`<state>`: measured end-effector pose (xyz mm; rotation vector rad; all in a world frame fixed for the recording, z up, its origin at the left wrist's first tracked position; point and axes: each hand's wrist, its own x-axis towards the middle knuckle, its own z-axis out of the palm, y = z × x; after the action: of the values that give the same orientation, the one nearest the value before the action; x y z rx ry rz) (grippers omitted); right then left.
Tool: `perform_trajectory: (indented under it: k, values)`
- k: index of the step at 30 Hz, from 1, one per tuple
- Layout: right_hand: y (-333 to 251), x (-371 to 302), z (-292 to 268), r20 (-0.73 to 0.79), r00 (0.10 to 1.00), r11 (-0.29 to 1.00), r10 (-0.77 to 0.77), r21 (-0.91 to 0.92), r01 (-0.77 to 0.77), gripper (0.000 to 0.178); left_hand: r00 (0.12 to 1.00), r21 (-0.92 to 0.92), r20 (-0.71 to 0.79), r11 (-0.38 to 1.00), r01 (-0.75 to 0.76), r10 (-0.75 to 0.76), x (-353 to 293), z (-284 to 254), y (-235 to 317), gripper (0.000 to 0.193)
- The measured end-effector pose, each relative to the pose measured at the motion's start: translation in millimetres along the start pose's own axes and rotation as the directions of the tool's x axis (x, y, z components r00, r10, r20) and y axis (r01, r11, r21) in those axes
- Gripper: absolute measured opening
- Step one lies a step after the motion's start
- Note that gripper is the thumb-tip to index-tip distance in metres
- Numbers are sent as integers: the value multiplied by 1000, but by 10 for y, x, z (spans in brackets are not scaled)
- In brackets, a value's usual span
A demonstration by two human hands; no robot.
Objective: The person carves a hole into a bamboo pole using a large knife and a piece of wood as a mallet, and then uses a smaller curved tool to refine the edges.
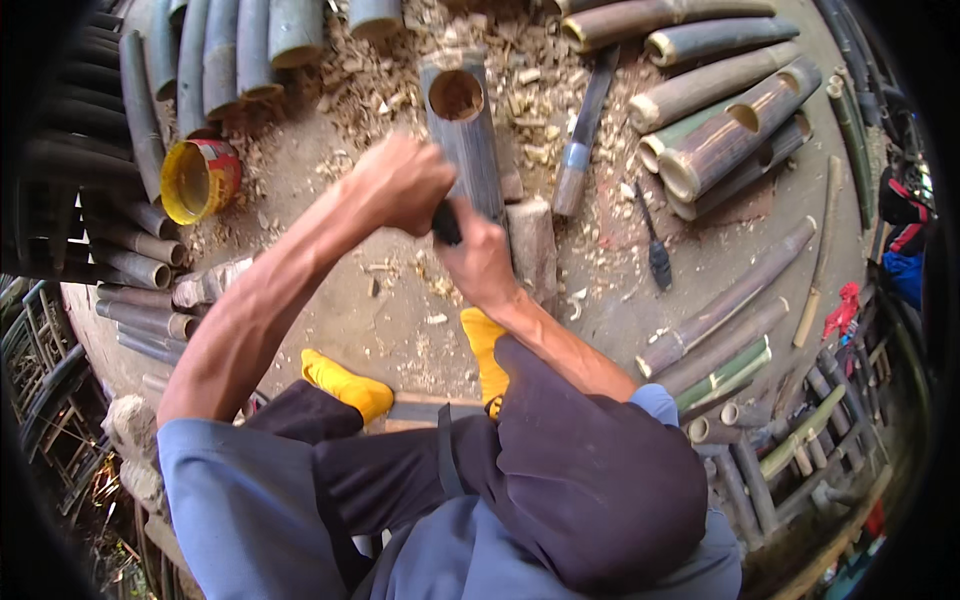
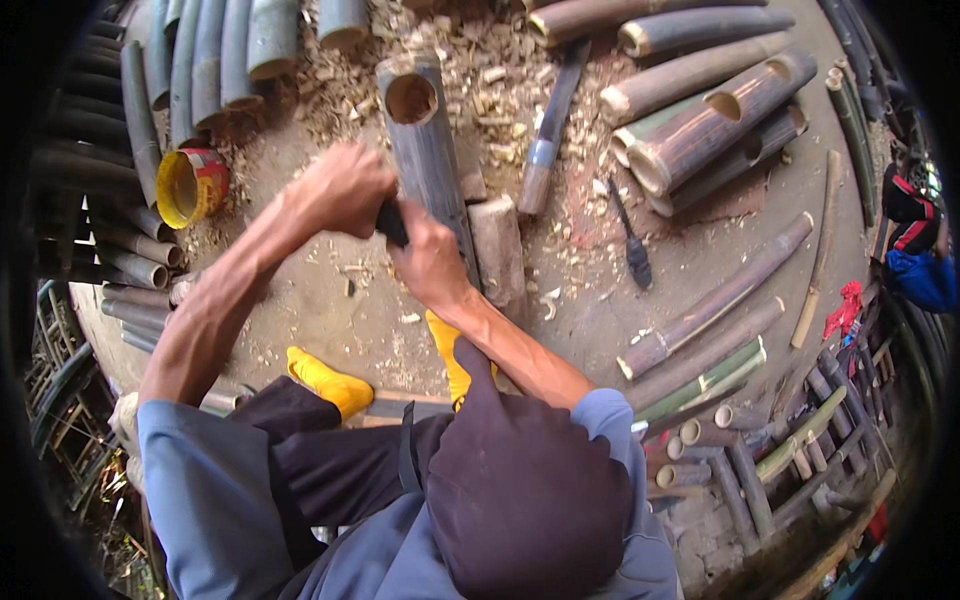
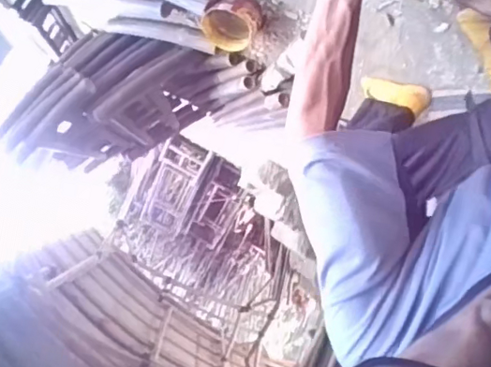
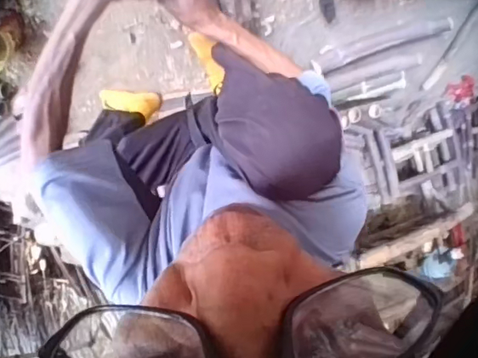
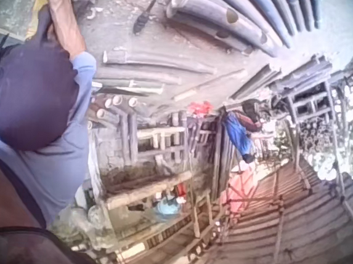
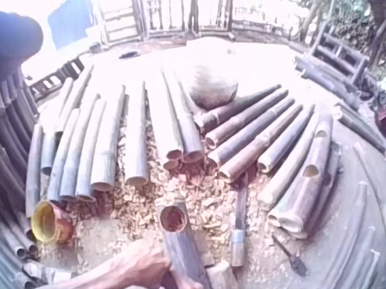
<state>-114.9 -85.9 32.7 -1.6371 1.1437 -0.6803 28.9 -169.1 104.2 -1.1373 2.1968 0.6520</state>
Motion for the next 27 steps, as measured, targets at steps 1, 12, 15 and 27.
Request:
perform_trajectory:
  k: [1,12,15,27]
  values:
    - [82,-62,-14,224,972,988,-75,-116,103,43,995,-190,-92,981,28,-46,-143,381,-30,15]
    - [-422,-793,-829,250,894,731,372,515,-448,58,764,-787,-574,458,-414,-296,-861,894,1624,86]
    - [-155,-1143,-1005,145,946,954,288,44,-297,49,989,-965,-50,-248,-84,-141,-640,1025,1642,89]
    - [-381,-558,-1408,386,759,710,524,-690,-139,59,945,-473,322,-875,104,-62,294,878,1590,29]
